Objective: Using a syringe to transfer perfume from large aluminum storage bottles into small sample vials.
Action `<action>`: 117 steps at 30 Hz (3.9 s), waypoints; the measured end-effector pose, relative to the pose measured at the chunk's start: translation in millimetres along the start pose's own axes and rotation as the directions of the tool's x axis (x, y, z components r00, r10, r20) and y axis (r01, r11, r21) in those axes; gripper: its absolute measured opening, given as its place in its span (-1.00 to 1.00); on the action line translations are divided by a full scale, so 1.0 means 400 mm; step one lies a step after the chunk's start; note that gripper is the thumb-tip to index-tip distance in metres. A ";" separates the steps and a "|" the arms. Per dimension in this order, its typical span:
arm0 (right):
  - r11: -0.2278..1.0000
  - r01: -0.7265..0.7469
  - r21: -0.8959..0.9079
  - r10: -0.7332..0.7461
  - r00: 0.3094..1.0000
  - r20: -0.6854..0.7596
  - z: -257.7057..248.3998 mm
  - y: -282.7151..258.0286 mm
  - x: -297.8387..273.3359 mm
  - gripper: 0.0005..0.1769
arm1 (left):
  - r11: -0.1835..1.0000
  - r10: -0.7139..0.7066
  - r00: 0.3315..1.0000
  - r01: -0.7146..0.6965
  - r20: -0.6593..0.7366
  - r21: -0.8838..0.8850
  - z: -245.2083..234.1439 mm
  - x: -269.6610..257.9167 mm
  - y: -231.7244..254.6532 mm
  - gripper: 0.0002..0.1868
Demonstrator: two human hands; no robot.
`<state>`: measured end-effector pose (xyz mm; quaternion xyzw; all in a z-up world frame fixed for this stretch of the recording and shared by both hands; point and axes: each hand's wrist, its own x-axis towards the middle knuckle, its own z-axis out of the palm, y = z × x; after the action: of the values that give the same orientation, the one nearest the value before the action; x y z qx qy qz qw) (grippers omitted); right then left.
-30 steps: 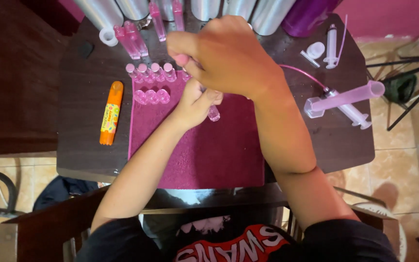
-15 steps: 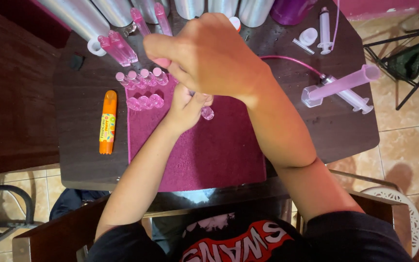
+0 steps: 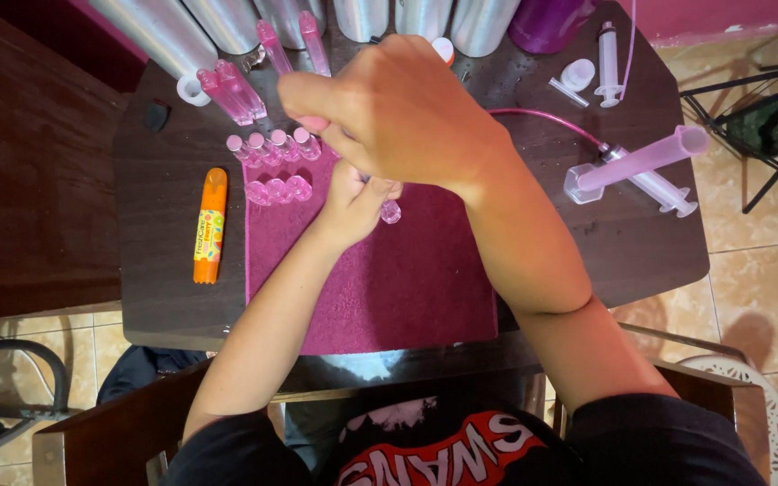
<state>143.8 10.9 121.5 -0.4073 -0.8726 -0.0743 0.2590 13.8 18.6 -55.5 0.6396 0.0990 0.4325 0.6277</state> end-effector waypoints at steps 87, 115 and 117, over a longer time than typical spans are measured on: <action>0.988 -0.143 0.053 0.135 0.982 0.135 -0.072 -0.028 0.000 -0.69 | 0.998 -0.049 0.997 0.046 0.058 0.052 0.023 0.023 0.057 -0.43; 0.849 -0.289 0.442 0.331 0.943 -0.020 0.098 0.068 -0.273 -0.67 | 0.950 0.010 0.997 -0.035 -0.080 -0.311 -0.027 0.044 -0.001 -0.02; 0.776 -0.277 0.567 0.373 0.926 -0.058 0.236 0.089 -0.355 -0.50 | 0.926 -0.079 0.994 0.048 -0.068 -0.375 -0.023 0.037 0.006 0.04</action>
<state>209.4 -29.2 -34.9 -0.4528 -0.7483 0.1911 0.4456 15.6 34.9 -48.4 0.4869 0.0616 0.4488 0.7468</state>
